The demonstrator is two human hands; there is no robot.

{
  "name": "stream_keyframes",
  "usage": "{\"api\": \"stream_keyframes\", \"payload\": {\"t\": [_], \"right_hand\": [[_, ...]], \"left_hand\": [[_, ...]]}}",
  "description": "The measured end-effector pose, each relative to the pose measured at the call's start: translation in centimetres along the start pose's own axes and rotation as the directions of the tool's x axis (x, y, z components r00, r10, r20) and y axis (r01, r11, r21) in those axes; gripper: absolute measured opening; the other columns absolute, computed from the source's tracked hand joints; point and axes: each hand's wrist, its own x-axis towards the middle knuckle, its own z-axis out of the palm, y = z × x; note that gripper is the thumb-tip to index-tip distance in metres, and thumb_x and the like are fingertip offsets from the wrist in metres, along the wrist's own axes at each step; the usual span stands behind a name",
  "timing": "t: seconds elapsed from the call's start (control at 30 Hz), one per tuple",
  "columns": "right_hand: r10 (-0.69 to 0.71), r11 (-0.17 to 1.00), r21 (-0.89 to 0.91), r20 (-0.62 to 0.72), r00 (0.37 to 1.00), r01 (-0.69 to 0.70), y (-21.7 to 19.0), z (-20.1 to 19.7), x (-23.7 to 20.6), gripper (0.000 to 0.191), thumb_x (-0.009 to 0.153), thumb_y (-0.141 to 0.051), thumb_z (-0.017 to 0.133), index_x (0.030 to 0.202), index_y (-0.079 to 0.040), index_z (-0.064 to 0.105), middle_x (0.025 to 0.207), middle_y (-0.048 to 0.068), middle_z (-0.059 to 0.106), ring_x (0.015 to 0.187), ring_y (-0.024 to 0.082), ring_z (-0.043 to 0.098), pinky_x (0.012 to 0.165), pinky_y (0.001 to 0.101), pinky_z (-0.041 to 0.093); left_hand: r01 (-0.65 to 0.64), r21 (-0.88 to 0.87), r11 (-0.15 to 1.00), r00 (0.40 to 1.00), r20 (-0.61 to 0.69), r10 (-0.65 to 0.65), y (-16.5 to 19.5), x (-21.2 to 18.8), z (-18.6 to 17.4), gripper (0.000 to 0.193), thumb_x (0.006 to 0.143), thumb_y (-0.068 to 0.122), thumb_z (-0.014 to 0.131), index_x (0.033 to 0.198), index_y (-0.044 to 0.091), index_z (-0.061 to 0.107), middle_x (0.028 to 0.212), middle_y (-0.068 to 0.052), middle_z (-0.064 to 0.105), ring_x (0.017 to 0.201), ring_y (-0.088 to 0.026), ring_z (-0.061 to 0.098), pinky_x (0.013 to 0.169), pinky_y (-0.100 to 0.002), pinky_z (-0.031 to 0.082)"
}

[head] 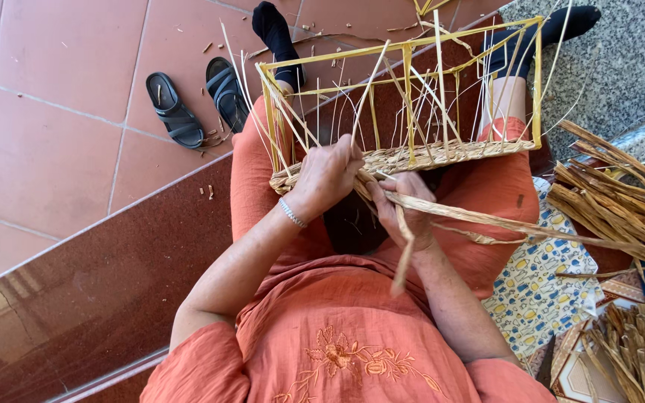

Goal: The person weaves a rectangular basket by hand, interlacing dried palm leaves through a yellow metal frame. They repeatedly pull and tighten the strands to secure the weave along the basket's edge.

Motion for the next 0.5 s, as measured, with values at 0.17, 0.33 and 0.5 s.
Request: {"api": "stream_keyframes", "payload": {"t": [0.17,0.33,0.5], "right_hand": [[0.646,0.199,0.665,0.463,0.607,-0.720,0.4,1.3,-1.9,0.025,0.101,-0.025,0.062,0.106,-0.001,0.061,0.093,0.013,0.076,0.069,0.020,0.075,0.059,0.0332,0.061],[0.417,-0.290,0.624,0.765,0.491,-0.725,0.3,-0.1,-2.8,0.046,0.103,-0.044,0.050,0.129,-0.006,0.058,0.081,0.015,0.072,0.051,0.015,0.062,0.044,0.0264,0.049],[0.432,0.205,0.527,0.707,0.560,-0.825,-2.7,-2.9,-4.2,0.040,0.105,-0.031,0.060,0.133,-0.003,0.065,0.080,0.013,0.072,0.053,0.010,0.054,0.047,0.0222,0.041]], "left_hand": [[0.094,0.069,0.993,0.991,0.088,-0.100,-0.6,2.7,0.1,0.008,0.081,0.009,0.073,0.084,0.006,0.067,0.074,-0.020,0.071,0.075,-0.039,0.071,0.072,-0.050,0.055],[0.192,0.052,0.980,0.952,0.233,-0.199,-1.2,4.1,-0.5,0.014,0.076,0.014,0.078,0.086,0.006,0.071,0.078,-0.017,0.073,0.081,-0.037,0.074,0.076,-0.046,0.057],[0.207,0.012,0.978,0.959,0.194,-0.206,-0.5,3.2,-0.7,0.056,0.077,0.012,0.080,0.124,0.001,0.052,0.081,-0.019,0.073,0.080,-0.040,0.073,0.076,-0.048,0.056]]}}
